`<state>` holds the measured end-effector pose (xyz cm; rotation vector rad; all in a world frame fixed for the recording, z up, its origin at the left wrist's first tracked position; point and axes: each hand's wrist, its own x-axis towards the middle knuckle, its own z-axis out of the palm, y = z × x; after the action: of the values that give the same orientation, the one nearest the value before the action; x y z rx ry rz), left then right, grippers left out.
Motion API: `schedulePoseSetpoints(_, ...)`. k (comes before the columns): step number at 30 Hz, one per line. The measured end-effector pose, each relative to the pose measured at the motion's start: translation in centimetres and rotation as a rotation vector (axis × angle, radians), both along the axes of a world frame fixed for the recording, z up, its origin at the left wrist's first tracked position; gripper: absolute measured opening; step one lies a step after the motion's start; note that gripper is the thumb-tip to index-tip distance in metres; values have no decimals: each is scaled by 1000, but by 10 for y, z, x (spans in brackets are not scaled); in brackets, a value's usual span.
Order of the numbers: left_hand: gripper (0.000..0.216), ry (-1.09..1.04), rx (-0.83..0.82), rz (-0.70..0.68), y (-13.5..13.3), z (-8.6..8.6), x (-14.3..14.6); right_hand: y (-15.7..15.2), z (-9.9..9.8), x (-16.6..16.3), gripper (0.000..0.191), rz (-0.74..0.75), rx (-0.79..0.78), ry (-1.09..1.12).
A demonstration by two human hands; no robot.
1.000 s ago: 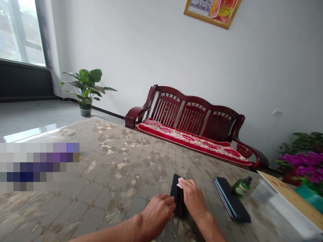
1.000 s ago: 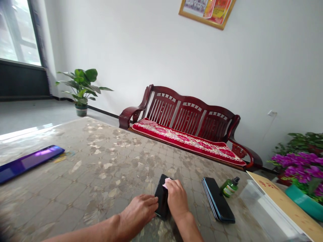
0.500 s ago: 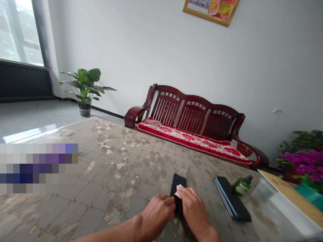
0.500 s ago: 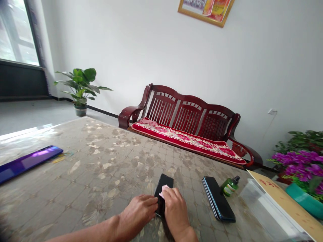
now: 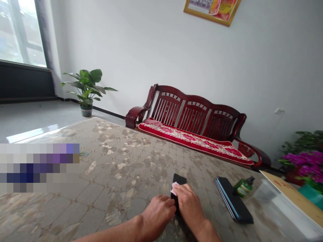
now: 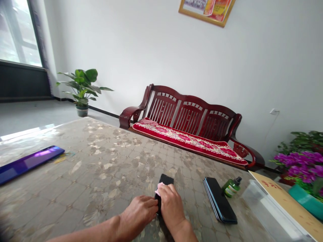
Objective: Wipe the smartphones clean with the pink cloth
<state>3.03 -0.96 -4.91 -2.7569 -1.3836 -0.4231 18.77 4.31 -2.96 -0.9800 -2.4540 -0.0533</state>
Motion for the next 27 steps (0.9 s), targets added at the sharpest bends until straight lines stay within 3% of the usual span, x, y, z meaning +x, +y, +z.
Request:
schedulePoseSetpoints(9,6,-52,-57,-6,-2,2,-5,41,0,-20,40,-50,-33,68)
schedulePoseSetpoints(21,9,-46,-44,15,-1,-2,-2,-5,7,10,38,62,-24,11)
schedulePoseSetpoints(27,4,-59,-118,22,-5,14,-4,14,3,23,35,-99,39,66)
